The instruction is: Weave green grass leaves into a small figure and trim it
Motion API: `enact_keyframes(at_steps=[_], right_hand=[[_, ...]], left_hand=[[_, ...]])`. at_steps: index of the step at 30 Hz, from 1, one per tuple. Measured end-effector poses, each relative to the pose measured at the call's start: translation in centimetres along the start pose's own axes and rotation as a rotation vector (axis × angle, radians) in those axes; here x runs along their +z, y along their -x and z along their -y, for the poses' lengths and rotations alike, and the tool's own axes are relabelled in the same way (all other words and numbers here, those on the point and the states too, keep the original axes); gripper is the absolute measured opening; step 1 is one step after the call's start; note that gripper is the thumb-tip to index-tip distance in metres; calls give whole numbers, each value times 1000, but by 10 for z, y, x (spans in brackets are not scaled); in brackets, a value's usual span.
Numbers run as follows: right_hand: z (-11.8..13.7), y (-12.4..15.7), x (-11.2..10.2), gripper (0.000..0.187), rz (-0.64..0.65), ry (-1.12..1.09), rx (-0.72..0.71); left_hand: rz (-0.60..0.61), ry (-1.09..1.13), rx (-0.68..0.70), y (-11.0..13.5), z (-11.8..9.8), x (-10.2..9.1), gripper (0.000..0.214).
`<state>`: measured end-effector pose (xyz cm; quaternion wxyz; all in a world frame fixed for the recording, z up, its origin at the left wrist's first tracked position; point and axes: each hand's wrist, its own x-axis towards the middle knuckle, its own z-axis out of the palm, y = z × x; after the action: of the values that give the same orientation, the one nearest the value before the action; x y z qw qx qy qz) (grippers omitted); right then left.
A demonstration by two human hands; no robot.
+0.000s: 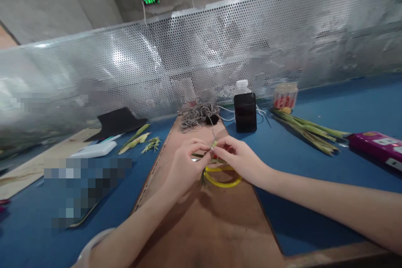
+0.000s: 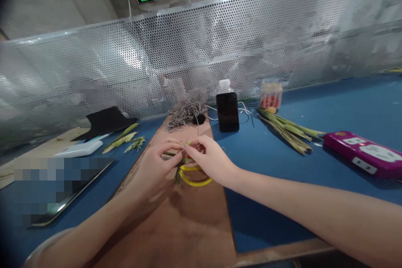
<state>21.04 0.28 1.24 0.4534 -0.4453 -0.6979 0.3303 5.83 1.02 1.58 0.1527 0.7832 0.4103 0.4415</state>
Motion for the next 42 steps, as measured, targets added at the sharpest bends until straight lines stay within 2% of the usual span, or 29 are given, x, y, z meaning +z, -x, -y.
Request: enact_keyframes(at_steps=[4,11,20,28,33,37,42], right_hand=[[-2,-1,0,20,0,-65,15],[-7,-5,3,18,23,-121,10],[-8,-4,1,20,55,-218,27],[-9,-6,1,18,50,-240,55],[-7,-5,0,17,46,-250,73],[-6,-5,-1,16,47,-211,58],[-5,-3,-3,18,8,-78,-27]], left_hand=[[-28,-82,76,3,2,2,8],[-36,-168,122,2,1,3,7],[1,-89,48,4,2,4,9],[49,3,-143,2,-1,3,13],[149,243,-299,-2,-1,3,20],[164,339,-355,-2,2,3,22],[181,541,-460,-2,2,1,22]])
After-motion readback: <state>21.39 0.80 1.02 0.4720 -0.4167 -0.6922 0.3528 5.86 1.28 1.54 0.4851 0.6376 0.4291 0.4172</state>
